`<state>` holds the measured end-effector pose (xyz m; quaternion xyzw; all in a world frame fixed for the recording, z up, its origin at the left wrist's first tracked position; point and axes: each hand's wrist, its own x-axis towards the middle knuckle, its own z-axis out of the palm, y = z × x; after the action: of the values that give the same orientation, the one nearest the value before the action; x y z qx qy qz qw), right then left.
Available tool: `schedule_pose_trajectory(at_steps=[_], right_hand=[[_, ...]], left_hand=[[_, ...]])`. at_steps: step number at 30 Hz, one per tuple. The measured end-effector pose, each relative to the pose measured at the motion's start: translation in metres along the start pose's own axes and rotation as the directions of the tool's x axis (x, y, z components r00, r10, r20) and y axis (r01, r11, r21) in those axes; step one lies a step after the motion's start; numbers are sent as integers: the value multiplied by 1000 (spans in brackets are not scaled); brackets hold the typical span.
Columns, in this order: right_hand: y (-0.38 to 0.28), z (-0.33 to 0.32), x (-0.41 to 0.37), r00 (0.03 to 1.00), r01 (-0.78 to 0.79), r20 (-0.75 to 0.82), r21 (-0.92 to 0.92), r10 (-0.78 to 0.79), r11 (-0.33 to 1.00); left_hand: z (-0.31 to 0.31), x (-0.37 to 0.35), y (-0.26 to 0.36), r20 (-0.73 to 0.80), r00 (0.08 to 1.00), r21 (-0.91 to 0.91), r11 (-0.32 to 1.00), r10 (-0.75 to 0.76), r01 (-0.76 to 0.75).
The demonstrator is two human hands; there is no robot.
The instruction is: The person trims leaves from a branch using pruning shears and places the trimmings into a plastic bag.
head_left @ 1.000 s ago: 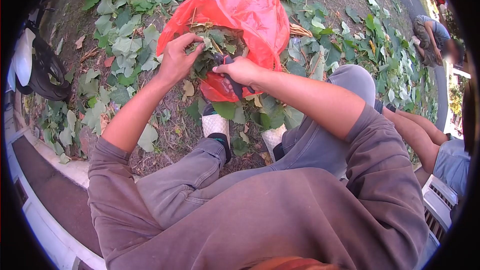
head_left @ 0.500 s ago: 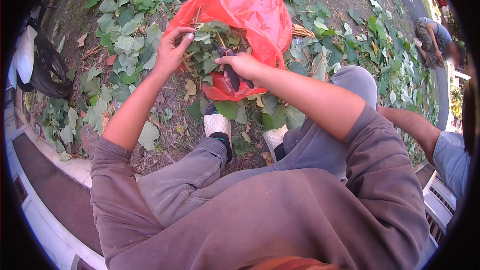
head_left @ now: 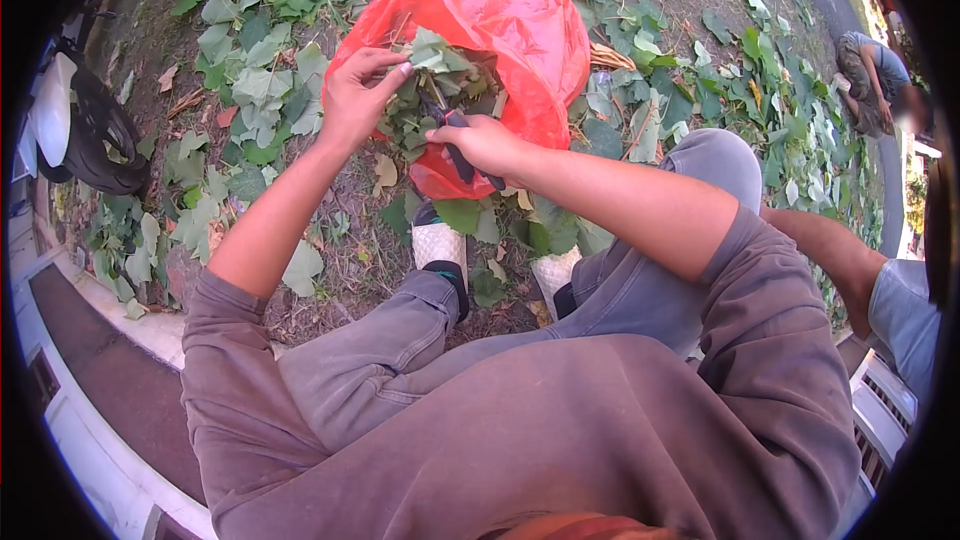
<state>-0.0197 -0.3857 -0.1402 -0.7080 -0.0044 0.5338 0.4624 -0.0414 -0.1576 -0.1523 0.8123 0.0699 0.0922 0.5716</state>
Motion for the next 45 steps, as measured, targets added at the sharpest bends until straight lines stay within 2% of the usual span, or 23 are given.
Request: schedule_pose_trajectory(at_steps=[2, 6, 7, 8, 9, 11, 12, 14, 17, 19, 22, 24, 25, 27, 28, 30, 31, 33, 36, 37, 39, 41, 45], right_hand=[[-1, -3, 2, 1000, 8, -4, 7, -8, 1000], [6, -4, 10, 1000, 29, -6, -59, -30, 998], [9, -4, 13, 1000, 28, -5, -61, -28, 998], [12, -5, 17, 1000, 19, -7, -26, -20, 999], [11, -6, 17, 1000, 11, -7, 8, -11, 1000], [10, -8, 17, 998, 47, -44, -6, -48, 999], [5, -10, 15, 993, 84, -81, -21, -85, 996], [-6, -16, 8, 997, 32, -61, -104, -38, 994], [-8, -15, 5, 997, 32, -66, -157, -43, 987], [-8, -11, 6, 998, 34, -57, -10, -34, 999], [-11, -16, 8, 997, 36, -63, -22, -37, 999], [-10, -18, 10, 995, 44, -90, -59, -49, 997], [-9, -19, 12, 995, 26, -97, -31, -29, 999], [-8, -20, 11, 995, 6, -103, -2, -6, 1000], [-10, -21, 9, 995, 9, -99, 13, -8, 1000], [-13, -21, 7, 996, 10, -94, 30, -7, 999], [-13, -20, 7, 996, 6, -92, 33, -3, 999], [-13, -21, 8, 996, 3, -90, 34, 0, 999], [-12, -26, 12, 995, -11, -100, 96, 20, 995], [-12, -28, 14, 994, 1, -112, 55, 5, 998], [-11, -31, 18, 993, 16, -117, 10, -14, 1000], [-6, -31, 23, 1000, -18, -1, 200, 18, 980], [-2, -21, 17, 999, -22, -28, 130, 26, 991]], left_hand=[[3, -2, 1, -1, 982, -132, 973, -191, 189], [-5, 1, 12, 11, 992, -7, 992, -128, 128], [-7, 1, 14, 51, 991, 83, 990, -120, 116], [-7, 1, 15, 92, 989, 171, 980, -115, 98], [-6, -1, 15, 91, 989, 170, 980, -116, 100], [-4, -3, 14, 201, 979, 125, 991, 28, -54], [-5, -4, 16, 202, 979, 125, 991, 29, -55], [-5, -6, 20, 250, 941, 225, 932, 227, -285], [-6, -5, 17, 254, 951, 205, 951, 178, -233], [-5, -5, 15, 244, 956, 194, 958, 162, -212], [0, -7, 21, 154, 966, 156, 960, 209, -233], [0, -7, 27, 109, 993, 91, 995, 41, -51], [-4, -6, 22, 109, 993, 88, 995, 42, -52], [-19, -5, 7, 287, 957, 345, 929, 31, -134], [-23, -6, 0, 287, 958, 344, 930, 31, -133], [-28, -10, -9, 428, 893, 158, 985, -136, 75], [-30, -13, -13, 429, 893, 158, 984, -138, 76], [-33, -20, -15, 427, 899, 361, 893, 100, -271], [-35, -15, -17, 456, 886, 310, 918, 85, -248], [-36, -13, -17, 452, 888, 310, 918, 86, -247], [-38, -9, -18, 366, 930, 236, 964, 26, -120], [-38, -8, -18, 331, 943, 250, 960, 41, -130], [-32, -3, -21, 200, 978, 223, 969, 58, -103]])
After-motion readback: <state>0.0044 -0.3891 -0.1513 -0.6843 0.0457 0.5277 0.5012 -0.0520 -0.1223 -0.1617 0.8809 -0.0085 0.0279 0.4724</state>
